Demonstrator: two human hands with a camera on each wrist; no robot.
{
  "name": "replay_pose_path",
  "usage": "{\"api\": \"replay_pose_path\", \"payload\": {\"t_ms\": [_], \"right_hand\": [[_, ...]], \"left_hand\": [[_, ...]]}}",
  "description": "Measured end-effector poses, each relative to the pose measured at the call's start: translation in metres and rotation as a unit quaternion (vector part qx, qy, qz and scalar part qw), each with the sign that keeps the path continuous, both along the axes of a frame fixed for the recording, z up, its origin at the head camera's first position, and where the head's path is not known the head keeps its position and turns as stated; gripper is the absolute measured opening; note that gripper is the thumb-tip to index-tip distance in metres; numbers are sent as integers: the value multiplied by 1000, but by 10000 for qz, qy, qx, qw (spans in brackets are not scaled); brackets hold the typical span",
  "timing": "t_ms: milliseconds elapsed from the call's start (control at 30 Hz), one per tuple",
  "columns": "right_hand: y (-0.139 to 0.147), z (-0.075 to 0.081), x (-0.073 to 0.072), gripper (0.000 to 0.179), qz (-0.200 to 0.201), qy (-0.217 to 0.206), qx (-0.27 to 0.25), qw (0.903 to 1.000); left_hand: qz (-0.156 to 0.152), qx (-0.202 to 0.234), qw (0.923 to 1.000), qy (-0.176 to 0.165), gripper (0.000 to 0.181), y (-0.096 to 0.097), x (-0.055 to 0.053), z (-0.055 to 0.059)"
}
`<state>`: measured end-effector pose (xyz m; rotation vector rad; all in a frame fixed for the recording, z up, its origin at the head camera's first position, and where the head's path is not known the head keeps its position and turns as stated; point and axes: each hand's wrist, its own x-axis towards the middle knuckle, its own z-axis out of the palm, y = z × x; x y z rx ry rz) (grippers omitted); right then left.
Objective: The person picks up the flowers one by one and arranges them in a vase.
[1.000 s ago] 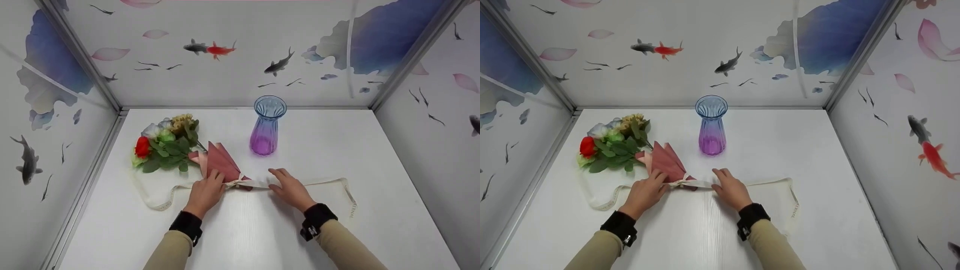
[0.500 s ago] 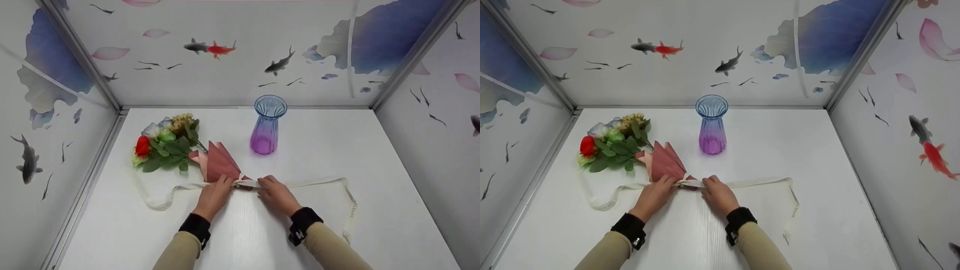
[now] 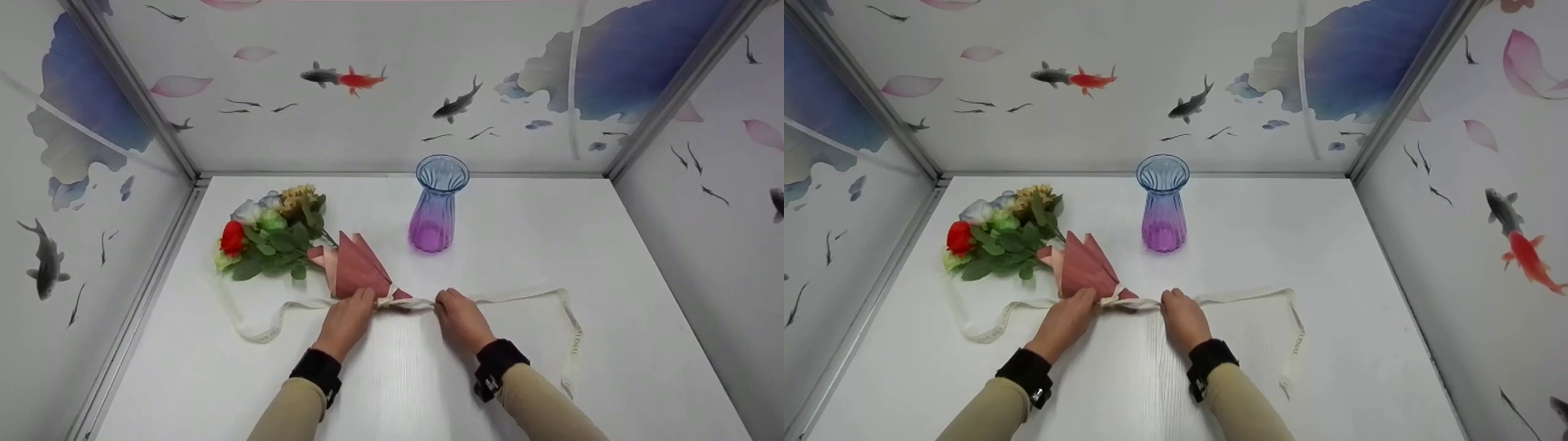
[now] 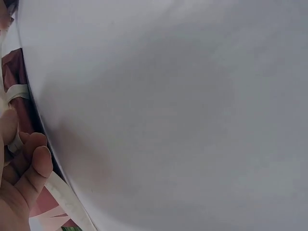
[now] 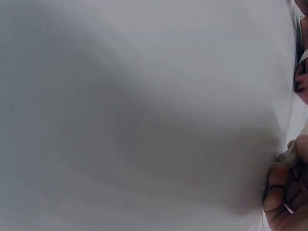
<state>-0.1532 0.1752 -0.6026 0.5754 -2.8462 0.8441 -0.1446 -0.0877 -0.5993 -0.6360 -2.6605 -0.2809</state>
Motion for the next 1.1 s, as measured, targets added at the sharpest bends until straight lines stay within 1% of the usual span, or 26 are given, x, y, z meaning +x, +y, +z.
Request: {"api": "replay_pose_path", "payload": {"t_ms": [100, 300, 467, 567, 667, 733, 833, 967, 1100], "right_hand": [[5, 0, 0, 11, -197, -9, -17, 9998], [13, 1, -1, 10, -563, -133, -76, 9983], [22, 2, -2, 12, -1008, -216, -107, 9946], [28, 3, -3, 13, -1214, -347, -120, 9919], [34, 4, -4, 13, -1381, -469, -124, 9892], [37, 5, -5, 13, -1495, -555, -147, 9871], [40, 6, -5, 13, -1579, -596, -192, 9855], [42, 6, -6, 13, -1587, -598, -249, 9852], [43, 5, -7, 14, -1612, -602, -216, 9848]], "left_hand": [[18, -40, 9999, -94, 13, -3, 0, 0], [-45, -67, 9996, -260, 10, -8, 0, 1], [-93, -91, 9993, -351, 16, -11, 1, 1], [-103, -56, 9990, -431, 20, -11, 1, 1], [-96, -9, 9989, -450, 20, -12, 1, 1], [-92, 19, 9991, -401, 19, -12, 0, 0], [-72, 23, 9995, -311, 18, -12, 0, -1], [-29, -56, 9996, -266, 18, -11, 0, 0], [25, -20, 9992, -406, 19, -10, 1, 3]]}}
